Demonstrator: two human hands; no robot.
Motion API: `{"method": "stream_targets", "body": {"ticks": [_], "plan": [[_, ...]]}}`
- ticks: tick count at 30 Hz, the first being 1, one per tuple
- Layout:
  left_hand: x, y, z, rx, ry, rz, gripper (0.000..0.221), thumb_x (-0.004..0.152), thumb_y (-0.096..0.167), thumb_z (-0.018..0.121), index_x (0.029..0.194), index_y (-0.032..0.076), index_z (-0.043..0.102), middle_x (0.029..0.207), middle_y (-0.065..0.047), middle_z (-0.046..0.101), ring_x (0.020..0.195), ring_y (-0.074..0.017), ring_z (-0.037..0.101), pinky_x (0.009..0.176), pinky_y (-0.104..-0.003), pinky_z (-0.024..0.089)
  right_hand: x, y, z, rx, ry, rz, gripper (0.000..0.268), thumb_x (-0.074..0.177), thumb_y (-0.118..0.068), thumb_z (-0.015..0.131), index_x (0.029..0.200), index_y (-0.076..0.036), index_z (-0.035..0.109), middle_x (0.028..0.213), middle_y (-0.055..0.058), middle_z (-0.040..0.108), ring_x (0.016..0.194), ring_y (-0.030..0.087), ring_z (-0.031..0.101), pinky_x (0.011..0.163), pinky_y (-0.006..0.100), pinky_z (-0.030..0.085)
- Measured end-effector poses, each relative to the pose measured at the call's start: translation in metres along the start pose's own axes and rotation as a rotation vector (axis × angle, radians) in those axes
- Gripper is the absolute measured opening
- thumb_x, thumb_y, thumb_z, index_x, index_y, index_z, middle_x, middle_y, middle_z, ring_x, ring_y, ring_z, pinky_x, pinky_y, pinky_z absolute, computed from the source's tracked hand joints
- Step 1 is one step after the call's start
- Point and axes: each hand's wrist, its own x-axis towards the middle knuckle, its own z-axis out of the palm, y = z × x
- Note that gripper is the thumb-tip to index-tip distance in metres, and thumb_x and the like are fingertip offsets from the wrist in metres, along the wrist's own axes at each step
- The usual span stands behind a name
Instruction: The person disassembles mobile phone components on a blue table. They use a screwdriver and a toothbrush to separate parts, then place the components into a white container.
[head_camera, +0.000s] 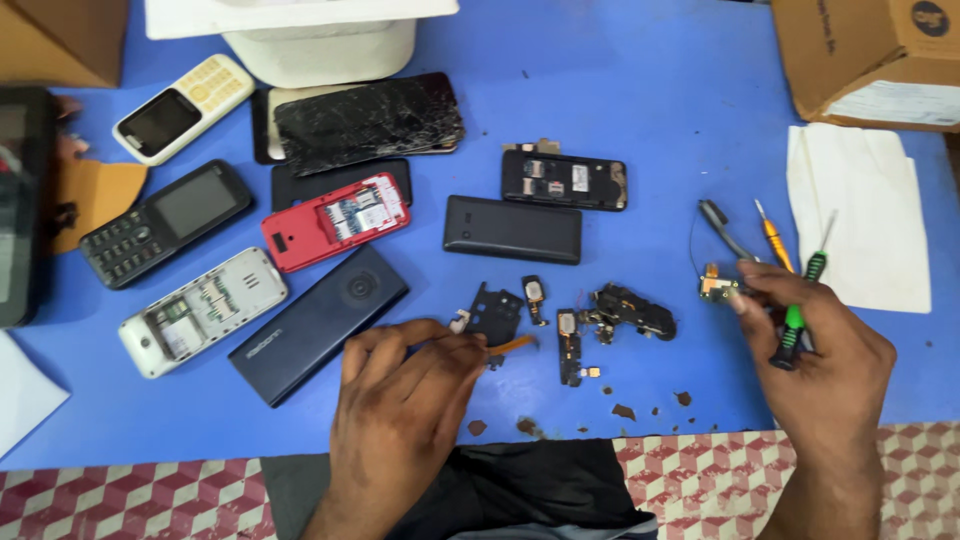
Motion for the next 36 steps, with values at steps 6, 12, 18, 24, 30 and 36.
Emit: {"method": "stream_targets", "body": {"ticks": [6, 12, 18, 24, 30, 36], "plan": [[0.0, 0.0, 0.002, -0.004, 0.004, -0.01, 0.017, 0.084, 0.011, 0.077, 0.1, 0.008, 0.074, 0.113, 0.001, 0.073, 0.107, -0.0202, 0.066, 0.09, -0.04, 0.044, -0.015, -0.001, -0.023, -0.137, 0.019, -0.038, 0.022, 0.095, 0.008, 0.068, 0.116, 0.003, 0.066, 0.12, 0.018, 0.072, 0.113, 0.025, 0.071, 0.094, 0.033, 0.057], [-0.003, 0.0, 0.005, 0.016, -0.005, -0.019, 0.015, 0.083, 0.014, 0.077, 0.096, 0.009, 0.074, 0.113, 0.001, 0.072, 0.109, -0.0215, 0.064, 0.09, -0.041, 0.044, -0.027, 0.018, -0.023, -0.111, -0.064, -0.03, 0.025, 0.095, 0.0, 0.072, 0.119, -0.005, 0.067, 0.124, 0.013, 0.073, 0.117, 0.024, 0.072, 0.096, 0.033, 0.058], [-0.004, -0.002, 0.003, -0.003, -0.014, -0.001, 0.013, 0.082, 0.015, 0.077, 0.092, 0.009, 0.073, 0.113, 0.0, 0.071, 0.109, -0.0211, 0.064, 0.091, -0.042, 0.044, -0.033, 0.012, -0.005, 0.021, -0.172, -0.149, 0.026, 0.089, -0.004, 0.073, 0.114, -0.009, 0.069, 0.122, 0.009, 0.074, 0.117, 0.023, 0.071, 0.101, 0.035, 0.059], [-0.005, -0.003, 0.001, -0.026, 0.002, 0.02, 0.016, 0.081, 0.016, 0.078, 0.093, 0.008, 0.073, 0.113, -0.001, 0.071, 0.11, -0.0219, 0.063, 0.091, -0.043, 0.044, -0.019, 0.004, -0.017, -0.095, -0.121, -0.113, 0.026, 0.092, 0.001, 0.07, 0.118, -0.004, 0.068, 0.122, 0.012, 0.073, 0.114, 0.023, 0.071, 0.095, 0.035, 0.058], [-0.006, -0.005, 0.0, -0.026, 0.023, 0.026, 0.017, 0.082, 0.017, 0.078, 0.095, 0.008, 0.073, 0.112, -0.001, 0.07, 0.111, -0.0229, 0.062, 0.092, -0.044, 0.044, -0.022, 0.002, -0.007, 0.021, -0.159, -0.198, 0.027, 0.09, 0.002, 0.068, 0.116, -0.004, 0.067, 0.123, 0.015, 0.072, 0.12, 0.027, 0.069, 0.098, 0.038, 0.057], [-0.006, -0.004, 0.0, -0.024, -0.006, 0.011, 0.016, 0.084, 0.02, 0.078, 0.094, 0.008, 0.073, 0.111, -0.001, 0.07, 0.111, -0.0216, 0.062, 0.093, -0.044, 0.044, -0.004, 0.028, -0.024, -0.184, -0.101, -0.155, 0.041, 0.095, 0.013, 0.055, 0.129, -0.008, 0.064, 0.125, 0.014, 0.071, 0.111, 0.026, 0.071, 0.087, 0.036, 0.058]]}}
